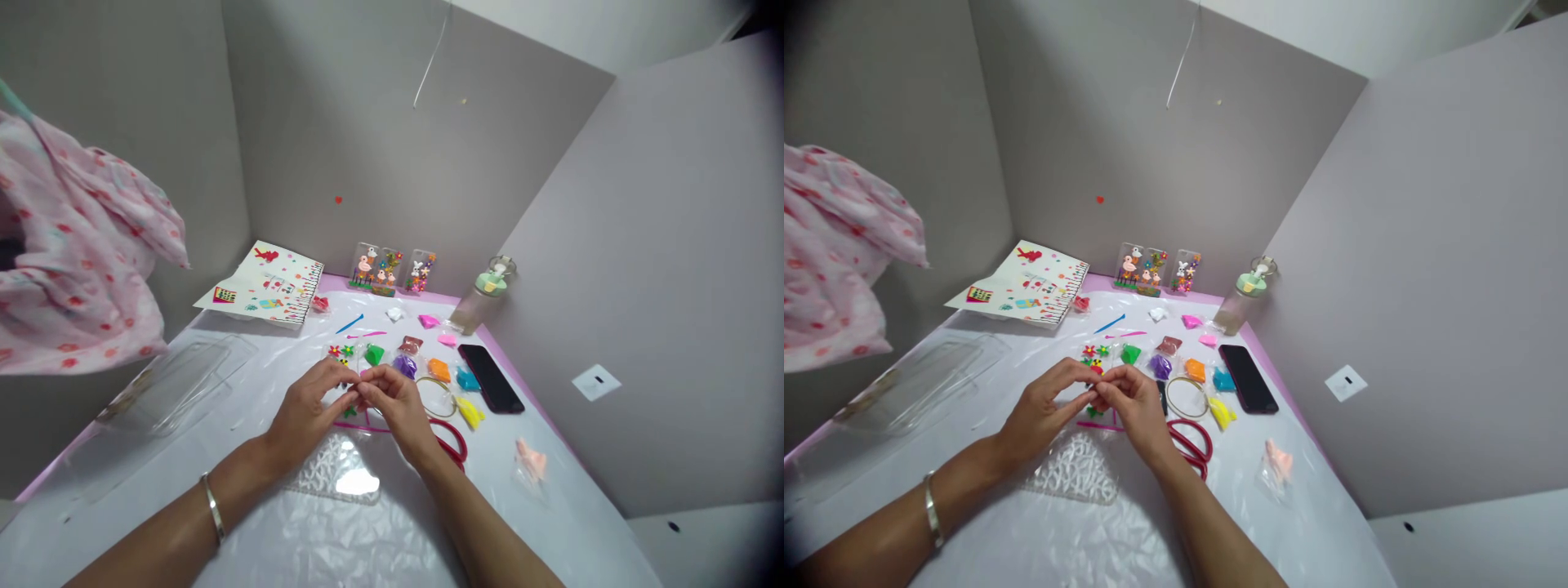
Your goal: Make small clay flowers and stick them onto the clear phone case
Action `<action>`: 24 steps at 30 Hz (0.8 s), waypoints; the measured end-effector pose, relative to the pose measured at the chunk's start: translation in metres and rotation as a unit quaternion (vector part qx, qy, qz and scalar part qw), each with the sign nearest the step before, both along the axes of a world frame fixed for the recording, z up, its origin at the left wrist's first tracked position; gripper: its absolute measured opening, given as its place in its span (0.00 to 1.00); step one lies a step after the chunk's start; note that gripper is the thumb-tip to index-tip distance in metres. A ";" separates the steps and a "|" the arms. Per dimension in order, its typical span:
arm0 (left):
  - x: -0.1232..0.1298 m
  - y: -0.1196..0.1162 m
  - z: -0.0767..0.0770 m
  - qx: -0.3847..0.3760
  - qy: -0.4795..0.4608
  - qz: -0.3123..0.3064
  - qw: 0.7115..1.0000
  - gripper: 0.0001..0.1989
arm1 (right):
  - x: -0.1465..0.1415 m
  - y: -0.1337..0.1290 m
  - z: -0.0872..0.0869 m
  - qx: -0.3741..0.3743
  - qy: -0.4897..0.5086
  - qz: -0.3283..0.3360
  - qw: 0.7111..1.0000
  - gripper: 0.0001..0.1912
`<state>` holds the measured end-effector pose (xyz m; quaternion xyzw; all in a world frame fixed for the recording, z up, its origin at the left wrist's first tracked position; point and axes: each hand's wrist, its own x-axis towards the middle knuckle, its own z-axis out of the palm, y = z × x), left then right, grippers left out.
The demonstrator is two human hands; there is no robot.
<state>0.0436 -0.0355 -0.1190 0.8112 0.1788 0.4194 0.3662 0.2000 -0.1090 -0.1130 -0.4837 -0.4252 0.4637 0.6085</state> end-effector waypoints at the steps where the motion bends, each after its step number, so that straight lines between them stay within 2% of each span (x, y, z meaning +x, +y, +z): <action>1: 0.000 0.000 0.000 0.009 0.005 0.004 1.000 0.06 | 0.000 0.000 0.000 0.000 0.000 -0.001 1.000 0.13; 8: 0.001 -0.002 -0.004 0.076 0.060 0.038 0.995 0.05 | -0.004 0.002 -0.005 -0.005 0.003 0.000 1.000 0.14; 14: 0.002 -0.004 -0.001 0.057 0.076 0.049 0.994 0.06 | -0.006 0.001 -0.003 0.013 -0.025 -0.006 1.000 0.13; 17: 0.001 -0.003 0.003 0.000 0.056 0.050 0.997 0.05 | -0.004 -0.001 0.003 0.021 -0.046 -0.008 0.999 0.13; 19: 0.000 0.000 0.005 -0.075 0.031 0.048 0.996 0.03 | -0.002 -0.003 0.006 0.019 -0.035 0.023 0.999 0.12; 22: 0.001 0.006 0.007 -0.215 -0.021 0.028 0.976 0.06 | 0.001 -0.005 0.007 0.021 -0.003 0.071 0.997 0.12; 24: 0.001 0.009 0.006 -0.292 -0.046 0.004 0.955 0.10 | 0.003 -0.004 0.006 0.027 0.002 0.074 0.997 0.13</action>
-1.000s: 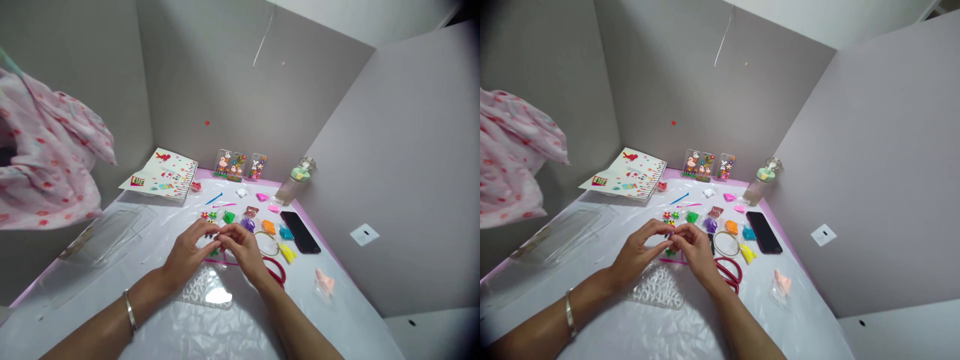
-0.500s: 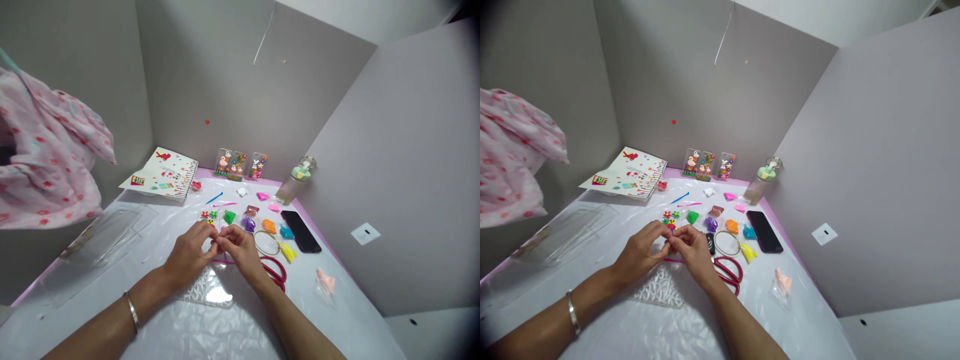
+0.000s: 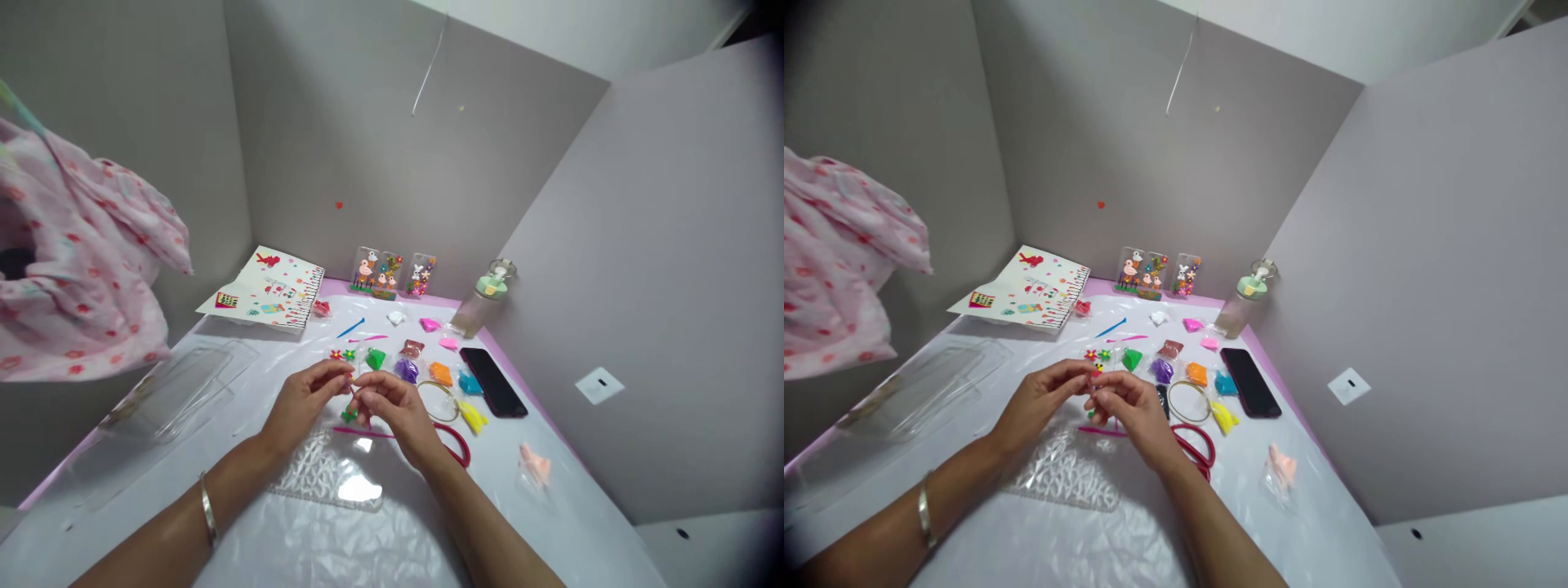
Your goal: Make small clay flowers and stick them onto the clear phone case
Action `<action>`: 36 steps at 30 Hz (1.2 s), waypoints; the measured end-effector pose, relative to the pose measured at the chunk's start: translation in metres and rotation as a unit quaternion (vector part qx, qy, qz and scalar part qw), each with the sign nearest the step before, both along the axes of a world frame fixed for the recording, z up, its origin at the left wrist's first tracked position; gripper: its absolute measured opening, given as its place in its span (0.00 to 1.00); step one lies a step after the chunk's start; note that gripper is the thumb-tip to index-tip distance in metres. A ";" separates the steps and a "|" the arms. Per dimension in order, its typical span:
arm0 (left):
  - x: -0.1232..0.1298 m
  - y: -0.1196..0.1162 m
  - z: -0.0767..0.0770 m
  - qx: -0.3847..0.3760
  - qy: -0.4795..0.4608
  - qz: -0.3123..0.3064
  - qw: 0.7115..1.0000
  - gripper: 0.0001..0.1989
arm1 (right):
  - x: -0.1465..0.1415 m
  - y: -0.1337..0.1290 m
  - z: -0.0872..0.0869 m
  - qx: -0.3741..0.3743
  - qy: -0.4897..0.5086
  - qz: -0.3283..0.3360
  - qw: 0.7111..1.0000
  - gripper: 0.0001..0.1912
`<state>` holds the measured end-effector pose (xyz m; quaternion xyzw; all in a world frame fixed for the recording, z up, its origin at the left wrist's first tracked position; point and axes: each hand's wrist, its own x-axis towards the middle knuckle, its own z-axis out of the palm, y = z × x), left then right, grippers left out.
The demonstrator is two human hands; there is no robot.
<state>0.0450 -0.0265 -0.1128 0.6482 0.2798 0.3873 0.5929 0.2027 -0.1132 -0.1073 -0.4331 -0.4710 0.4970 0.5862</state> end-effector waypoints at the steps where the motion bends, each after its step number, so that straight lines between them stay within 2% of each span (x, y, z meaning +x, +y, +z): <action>1: 0.000 0.001 0.000 -0.029 -0.009 -0.013 0.999 0.11 | 0.000 0.001 -0.001 0.001 -0.001 -0.007 1.000 0.13; 5: 0.002 -0.001 0.000 -0.078 -0.009 -0.060 0.995 0.14 | 0.001 0.003 -0.001 -0.004 0.005 -0.064 0.998 0.10; 9: 0.002 -0.004 0.001 -0.064 -0.014 -0.090 0.994 0.14 | 0.000 0.004 0.002 -0.005 0.013 -0.084 0.996 0.10; 13: 0.002 -0.005 0.003 -0.040 -0.007 -0.086 0.996 0.12 | -0.001 0.005 0.000 -0.003 0.006 -0.087 0.996 0.10; 16: 0.002 -0.005 0.005 -0.039 -0.012 -0.087 0.995 0.08 | -0.003 0.006 -0.004 -0.016 -0.007 -0.073 0.997 0.12; 18: 0.003 -0.005 0.005 -0.039 -0.009 -0.098 0.994 0.09 | -0.002 0.006 -0.005 -0.026 0.003 -0.051 0.998 0.13; 22: 0.003 -0.001 -0.001 -0.019 0.029 -0.062 0.997 0.10 | 0.005 0.001 0.001 -0.029 0.104 0.037 0.993 0.14; 25: 0.004 0.004 -0.008 -0.053 0.022 -0.048 0.997 0.13 | 0.012 -0.002 0.008 -0.023 0.166 0.092 0.982 0.15; 31: 0.005 0.009 -0.010 -0.154 -0.047 -0.096 0.982 0.21 | 0.010 0.002 0.003 -0.042 0.151 0.066 0.985 0.15; 36: 0.001 0.013 -0.007 -0.132 -0.013 -0.082 0.988 0.21 | 0.004 0.005 -0.001 -0.066 0.126 0.040 0.989 0.18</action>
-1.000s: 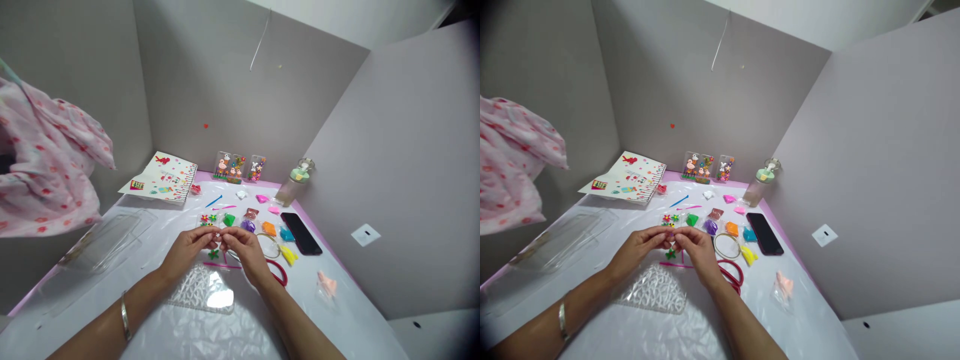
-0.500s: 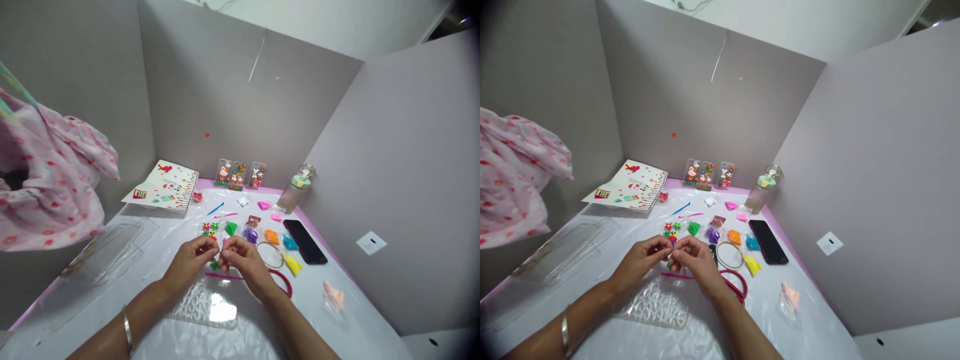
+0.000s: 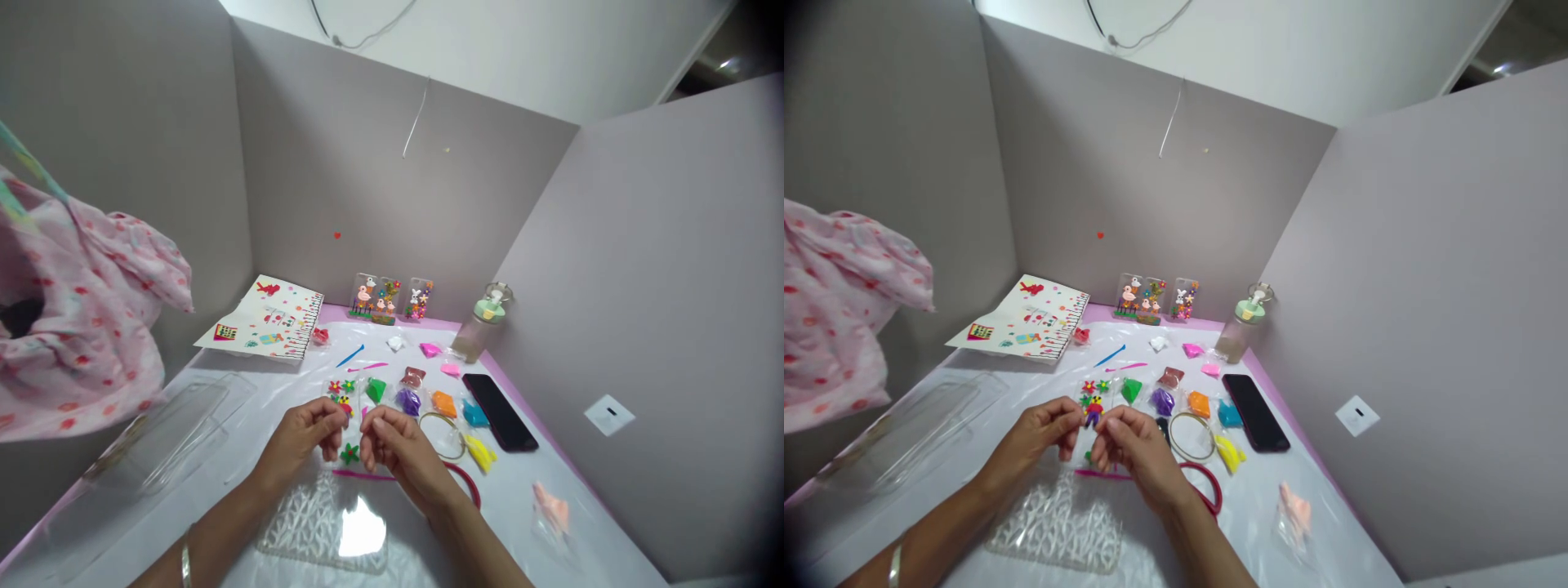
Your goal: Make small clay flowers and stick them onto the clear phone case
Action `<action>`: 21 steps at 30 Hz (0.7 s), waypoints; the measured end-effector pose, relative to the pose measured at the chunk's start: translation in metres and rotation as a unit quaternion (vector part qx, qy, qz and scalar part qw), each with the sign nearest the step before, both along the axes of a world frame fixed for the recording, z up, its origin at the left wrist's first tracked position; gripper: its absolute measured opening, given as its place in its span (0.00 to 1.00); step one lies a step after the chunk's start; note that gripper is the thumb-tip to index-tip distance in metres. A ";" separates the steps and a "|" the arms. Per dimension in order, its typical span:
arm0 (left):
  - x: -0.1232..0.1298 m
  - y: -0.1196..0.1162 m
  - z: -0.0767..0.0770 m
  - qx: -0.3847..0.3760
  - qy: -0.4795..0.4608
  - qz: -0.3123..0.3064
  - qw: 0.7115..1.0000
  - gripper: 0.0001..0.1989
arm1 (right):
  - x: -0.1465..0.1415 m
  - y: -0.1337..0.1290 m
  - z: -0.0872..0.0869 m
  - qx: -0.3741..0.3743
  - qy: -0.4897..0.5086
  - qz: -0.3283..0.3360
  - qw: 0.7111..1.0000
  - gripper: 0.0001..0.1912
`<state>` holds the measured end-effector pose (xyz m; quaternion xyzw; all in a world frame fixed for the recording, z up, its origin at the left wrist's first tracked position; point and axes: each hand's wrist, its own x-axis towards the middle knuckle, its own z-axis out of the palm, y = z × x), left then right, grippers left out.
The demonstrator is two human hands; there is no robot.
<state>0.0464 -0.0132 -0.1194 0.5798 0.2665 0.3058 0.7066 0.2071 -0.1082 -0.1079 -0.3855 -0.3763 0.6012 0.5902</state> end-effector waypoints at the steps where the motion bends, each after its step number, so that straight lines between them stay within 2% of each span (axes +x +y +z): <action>1: -0.001 0.001 0.000 0.008 0.004 0.009 1.000 0.22 | -0.001 0.000 0.001 -0.004 -0.004 -0.001 1.000 0.19; 6: -0.003 0.002 0.001 0.040 0.008 0.049 0.998 0.19 | -0.002 0.000 0.001 -0.015 -0.020 -0.002 1.000 0.19; 8: -0.003 0.002 0.002 0.037 0.009 0.042 0.998 0.17 | -0.002 0.000 0.000 -0.010 -0.025 0.002 1.000 0.19; 13: -0.003 0.001 0.002 -0.003 0.007 0.022 1.000 0.19 | -0.002 0.000 -0.004 -0.008 -0.042 0.008 0.999 0.18; 18: -0.004 0.002 -0.002 0.050 0.055 0.051 0.996 0.25 | -0.003 0.001 -0.006 -0.018 -0.032 0.010 0.999 0.20; 21: -0.006 0.002 0.001 0.069 0.070 0.080 0.992 0.24 | -0.004 0.001 -0.006 -0.019 -0.032 0.010 0.999 0.20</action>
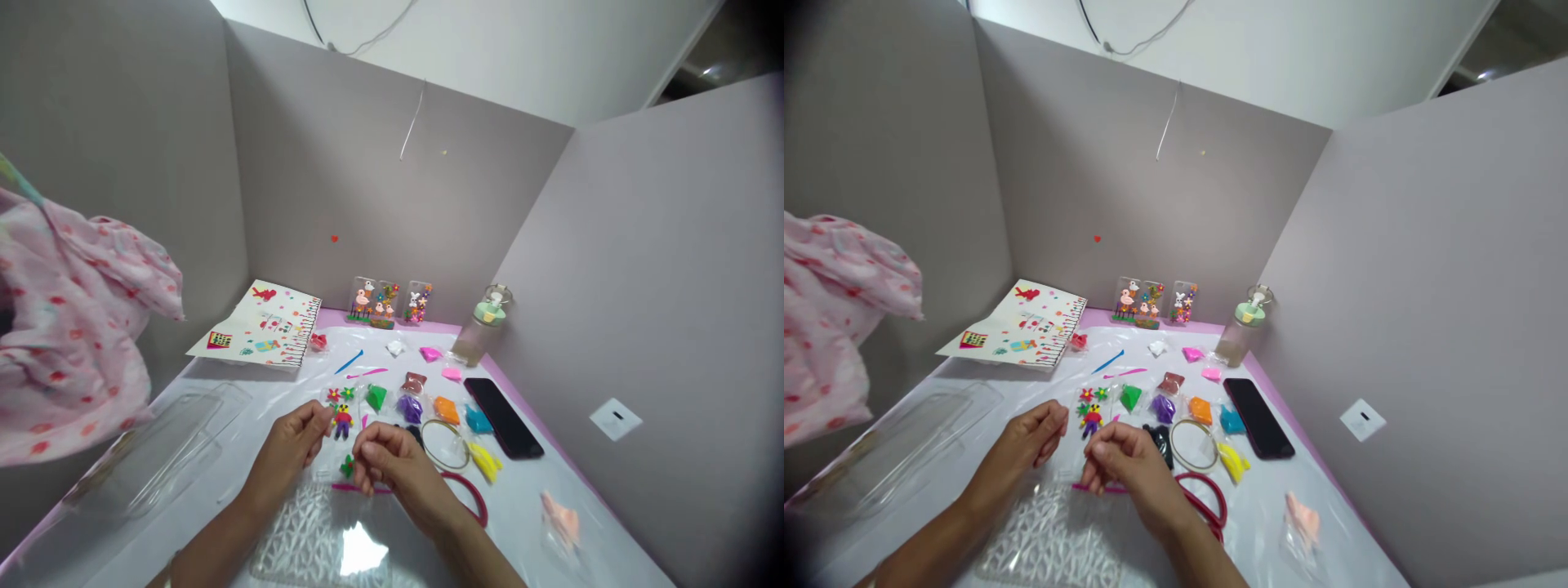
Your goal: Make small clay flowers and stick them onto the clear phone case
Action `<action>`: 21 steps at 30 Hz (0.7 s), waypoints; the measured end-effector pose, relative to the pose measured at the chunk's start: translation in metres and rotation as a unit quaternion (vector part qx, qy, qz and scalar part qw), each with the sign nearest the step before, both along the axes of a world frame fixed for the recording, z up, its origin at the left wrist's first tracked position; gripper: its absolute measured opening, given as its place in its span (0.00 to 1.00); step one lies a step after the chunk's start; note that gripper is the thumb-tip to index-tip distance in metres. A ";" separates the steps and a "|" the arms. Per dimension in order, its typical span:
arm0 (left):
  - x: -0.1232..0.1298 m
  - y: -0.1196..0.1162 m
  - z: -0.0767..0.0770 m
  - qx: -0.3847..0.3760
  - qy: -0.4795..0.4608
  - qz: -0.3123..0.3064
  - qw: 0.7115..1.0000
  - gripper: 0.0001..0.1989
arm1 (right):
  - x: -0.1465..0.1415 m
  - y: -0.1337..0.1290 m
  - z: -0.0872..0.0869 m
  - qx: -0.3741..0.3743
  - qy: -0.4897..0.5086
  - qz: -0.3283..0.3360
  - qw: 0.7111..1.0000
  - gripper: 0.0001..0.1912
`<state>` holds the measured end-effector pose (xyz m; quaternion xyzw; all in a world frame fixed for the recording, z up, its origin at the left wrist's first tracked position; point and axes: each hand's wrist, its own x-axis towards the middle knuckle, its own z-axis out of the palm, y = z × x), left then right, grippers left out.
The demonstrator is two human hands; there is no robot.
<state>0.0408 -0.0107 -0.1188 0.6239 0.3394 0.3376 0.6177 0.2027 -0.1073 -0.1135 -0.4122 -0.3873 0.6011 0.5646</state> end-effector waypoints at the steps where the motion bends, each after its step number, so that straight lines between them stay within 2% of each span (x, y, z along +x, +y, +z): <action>1: 0.000 0.000 0.002 0.007 -0.003 0.001 1.000 0.23 | 0.000 0.000 0.000 0.001 -0.001 0.001 1.000 0.20; 5: 0.002 0.000 0.010 -0.008 -0.041 -0.010 0.999 0.17 | 0.000 -0.001 0.001 0.003 -0.010 0.005 1.000 0.20; 9: 0.004 0.000 0.009 -0.053 -0.066 -0.021 0.996 0.17 | 0.000 -0.001 0.001 -0.003 -0.011 0.007 1.000 0.21; 16: 0.000 0.001 0.006 -0.020 -0.048 -0.010 0.999 0.15 | -0.002 -0.002 0.001 -0.008 -0.016 0.010 1.000 0.20; 21: 0.001 0.003 0.008 -0.034 -0.065 -0.015 0.997 0.13 | -0.003 -0.003 0.004 -0.006 -0.019 0.016 1.000 0.21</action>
